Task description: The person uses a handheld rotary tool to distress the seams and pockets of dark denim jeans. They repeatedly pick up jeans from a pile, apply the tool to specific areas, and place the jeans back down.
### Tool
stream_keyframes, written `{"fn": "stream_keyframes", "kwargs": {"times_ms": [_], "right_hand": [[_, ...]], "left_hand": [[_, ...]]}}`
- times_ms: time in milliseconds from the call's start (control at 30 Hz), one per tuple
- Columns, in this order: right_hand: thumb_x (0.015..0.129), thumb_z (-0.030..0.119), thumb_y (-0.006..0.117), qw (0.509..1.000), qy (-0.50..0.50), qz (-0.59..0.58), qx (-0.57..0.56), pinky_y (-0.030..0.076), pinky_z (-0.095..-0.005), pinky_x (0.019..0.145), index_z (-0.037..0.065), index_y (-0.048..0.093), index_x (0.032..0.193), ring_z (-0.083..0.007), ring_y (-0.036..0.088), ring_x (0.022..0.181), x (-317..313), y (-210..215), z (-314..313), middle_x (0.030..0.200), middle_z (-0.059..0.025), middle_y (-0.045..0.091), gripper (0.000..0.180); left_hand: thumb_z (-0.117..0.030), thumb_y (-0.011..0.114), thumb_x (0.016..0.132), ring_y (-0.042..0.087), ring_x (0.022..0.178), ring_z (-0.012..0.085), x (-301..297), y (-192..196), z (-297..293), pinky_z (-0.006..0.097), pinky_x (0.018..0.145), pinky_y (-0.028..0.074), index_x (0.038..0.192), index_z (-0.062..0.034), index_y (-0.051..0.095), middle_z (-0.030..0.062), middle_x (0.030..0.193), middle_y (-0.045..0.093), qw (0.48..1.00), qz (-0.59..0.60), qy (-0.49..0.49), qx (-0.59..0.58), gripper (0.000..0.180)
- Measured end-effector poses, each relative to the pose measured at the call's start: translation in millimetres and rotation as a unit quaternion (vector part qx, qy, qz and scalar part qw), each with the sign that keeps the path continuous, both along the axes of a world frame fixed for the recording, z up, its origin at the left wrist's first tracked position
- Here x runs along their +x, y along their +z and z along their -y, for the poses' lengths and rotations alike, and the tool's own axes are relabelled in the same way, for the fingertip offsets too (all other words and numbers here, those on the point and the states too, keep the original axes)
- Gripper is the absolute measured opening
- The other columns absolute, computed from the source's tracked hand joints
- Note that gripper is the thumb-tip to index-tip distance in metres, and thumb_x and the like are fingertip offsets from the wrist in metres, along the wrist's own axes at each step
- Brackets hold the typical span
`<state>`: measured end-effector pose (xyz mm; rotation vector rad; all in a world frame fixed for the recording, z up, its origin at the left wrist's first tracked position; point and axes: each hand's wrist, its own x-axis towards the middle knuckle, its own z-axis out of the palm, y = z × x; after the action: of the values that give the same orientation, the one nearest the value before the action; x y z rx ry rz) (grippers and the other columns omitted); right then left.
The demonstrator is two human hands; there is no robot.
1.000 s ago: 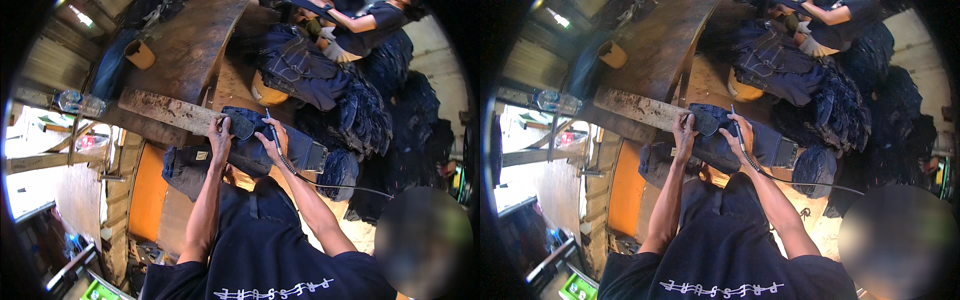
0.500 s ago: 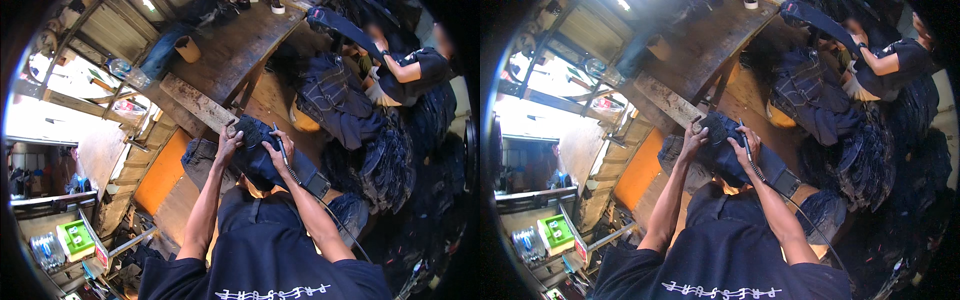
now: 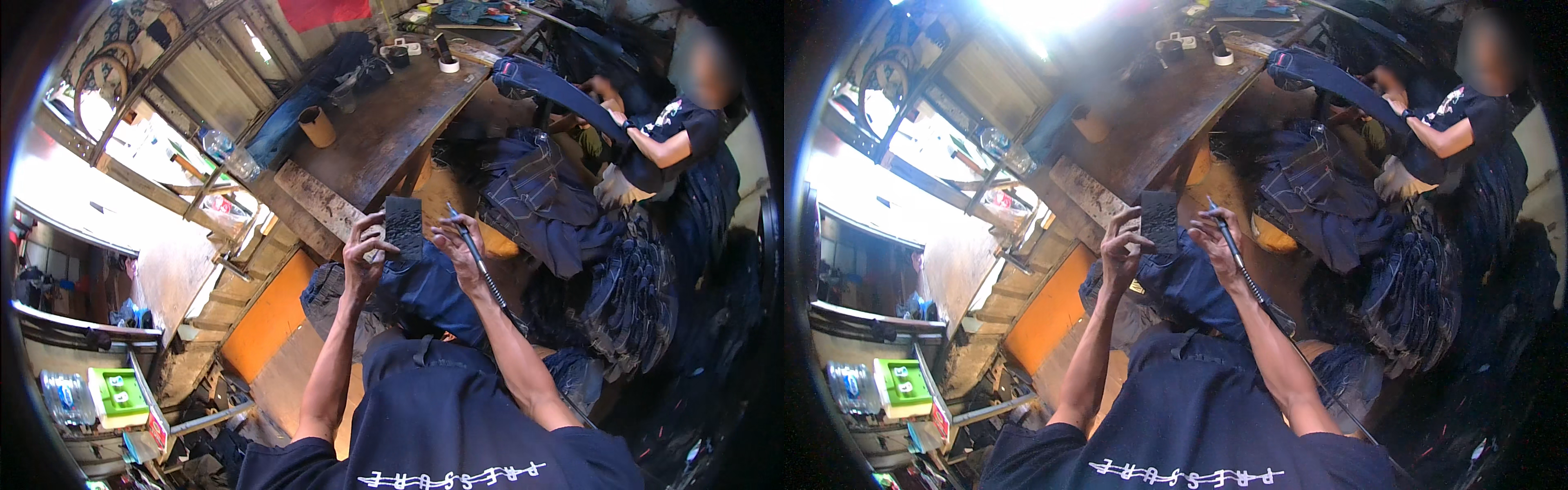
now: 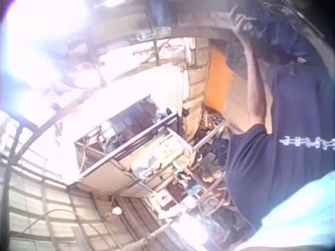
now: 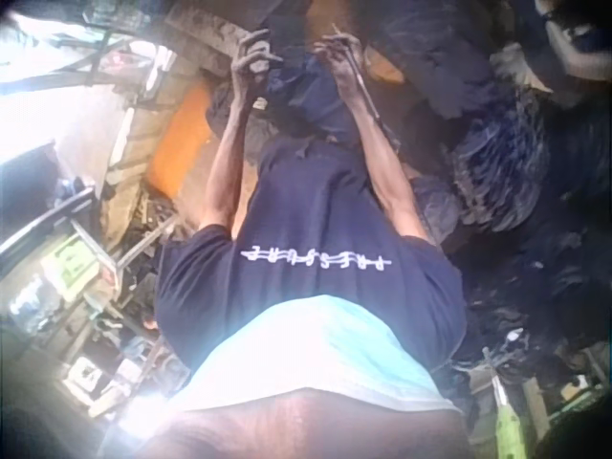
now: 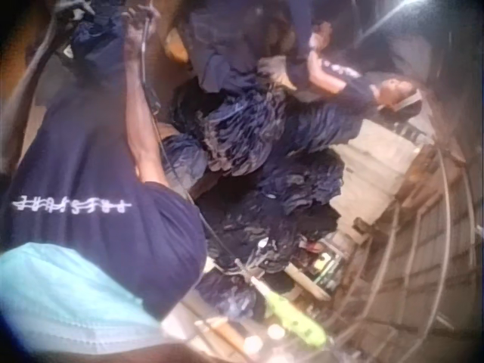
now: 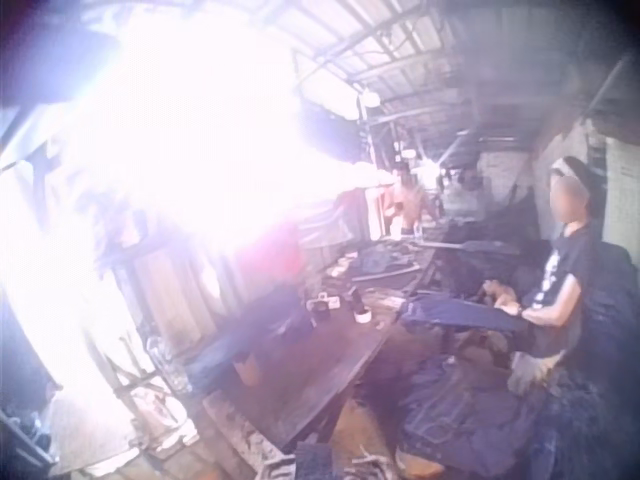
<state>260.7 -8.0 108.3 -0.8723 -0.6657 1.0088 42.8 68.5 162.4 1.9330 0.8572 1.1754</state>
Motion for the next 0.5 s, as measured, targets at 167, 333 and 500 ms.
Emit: {"fn": "stream_keyframes", "kwargs": {"times_ms": [167, 333, 500], "right_hand": [[0.091, -0.007, 0.083, 1.000, -0.017, -0.015, -0.009, 0.063, -0.0363, 0.099, 0.011, 0.052, 0.136, -0.0206, 0.074, 0.114, -5.8, 29.6, -16.4, 0.128, -0.0123, 0.068, 0.057], [0.088, -0.009, 0.083, 1.000, 0.019, -0.007, -0.018, 0.063, -0.0352, 0.095, 0.010, 0.054, 0.134, -0.0195, 0.074, 0.106, -8.4, 42.0, -18.5, 0.121, -0.0106, 0.070, 0.057], [0.087, -0.009, 0.084, 0.999, 0.030, 0.011, -0.029, 0.060, -0.0333, 0.100, 0.012, 0.055, 0.134, -0.0182, 0.073, 0.108, -15.6, 48.9, -18.8, 0.121, -0.0074, 0.070, 0.060]], "left_hand": [[0.019, 0.060, 0.077, 0.068, 0.128, 0.0326, 7.1, -14.0, 6.9, 0.044, 0.109, 0.055, 0.092, -0.0046, 0.084, 0.0196, 0.134, 0.070, 1.000, 0.004, 0.007, -0.007, 0.037], [0.019, 0.060, 0.081, 0.070, 0.123, 0.0263, -7.3, -21.9, 9.3, 0.036, 0.108, 0.053, 0.104, -0.0010, 0.083, 0.0157, 0.130, 0.072, 0.998, -0.001, -0.028, -0.058, 0.038], [0.017, 0.058, 0.088, 0.066, 0.122, 0.0171, -16.5, -20.9, 17.5, 0.031, 0.107, 0.051, 0.119, 0.0018, 0.080, 0.0098, 0.131, 0.072, 0.977, 0.093, -0.054, -0.182, 0.041]]}}
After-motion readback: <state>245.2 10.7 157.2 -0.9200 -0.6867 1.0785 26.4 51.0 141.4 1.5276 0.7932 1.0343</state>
